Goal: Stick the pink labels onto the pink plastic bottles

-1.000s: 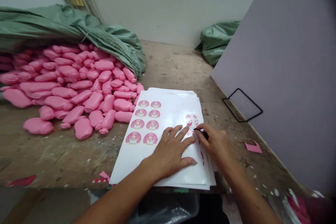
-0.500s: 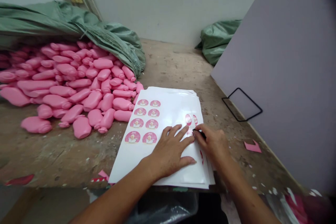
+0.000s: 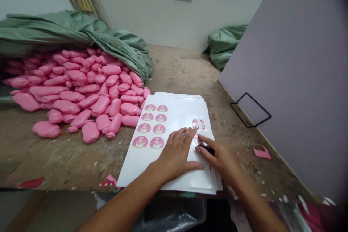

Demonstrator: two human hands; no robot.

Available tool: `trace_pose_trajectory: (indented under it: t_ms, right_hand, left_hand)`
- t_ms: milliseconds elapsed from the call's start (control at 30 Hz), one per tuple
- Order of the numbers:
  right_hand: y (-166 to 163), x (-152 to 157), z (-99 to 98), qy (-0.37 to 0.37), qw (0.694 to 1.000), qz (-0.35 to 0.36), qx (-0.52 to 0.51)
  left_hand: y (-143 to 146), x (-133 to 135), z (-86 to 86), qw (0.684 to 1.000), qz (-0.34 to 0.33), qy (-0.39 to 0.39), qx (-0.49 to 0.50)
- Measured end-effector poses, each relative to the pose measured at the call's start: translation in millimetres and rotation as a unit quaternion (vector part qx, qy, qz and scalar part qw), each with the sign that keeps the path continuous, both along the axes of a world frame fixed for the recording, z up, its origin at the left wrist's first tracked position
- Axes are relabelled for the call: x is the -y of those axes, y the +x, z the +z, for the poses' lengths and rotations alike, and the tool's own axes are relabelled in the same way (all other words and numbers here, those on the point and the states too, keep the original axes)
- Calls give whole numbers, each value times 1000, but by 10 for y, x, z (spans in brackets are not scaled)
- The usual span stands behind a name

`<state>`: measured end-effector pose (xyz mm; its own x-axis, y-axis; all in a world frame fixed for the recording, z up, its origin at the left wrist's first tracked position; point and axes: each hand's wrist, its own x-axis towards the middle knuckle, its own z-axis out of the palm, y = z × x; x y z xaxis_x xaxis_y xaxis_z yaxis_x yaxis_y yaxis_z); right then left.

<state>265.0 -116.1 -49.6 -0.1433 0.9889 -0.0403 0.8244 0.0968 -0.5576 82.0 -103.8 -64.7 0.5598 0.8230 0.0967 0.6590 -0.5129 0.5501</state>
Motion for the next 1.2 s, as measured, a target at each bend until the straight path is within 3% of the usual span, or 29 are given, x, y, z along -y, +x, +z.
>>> trace_pose_trajectory:
  t_ms: [100,133,267,500,1000,1200]
  right_hand:
    - [77,46,12,-43,984,-22,-171]
    - [110,49,9,-31,982,-44,-182]
    - [187,1,-16,63,994,-84,-24]
    - [104,-137,-34,93,992,-38,80]
    - [113,-140,-95,68,996,-41,47]
    - [133,-124,-72,93,992,-34,72]
  left_hand:
    - [4,-5,14,1000,2,-4,1]
    - [3,-6,19,1000,2,-6,-1]
    - [-9,-4,11,1000,-1,-1,-12]
    - [-32,-8,-53,998,-26,48,-29]
    - [-36,-6,-40,998,-29,45,-31]
    - [-30,0,-58,998,-24,59,-16]
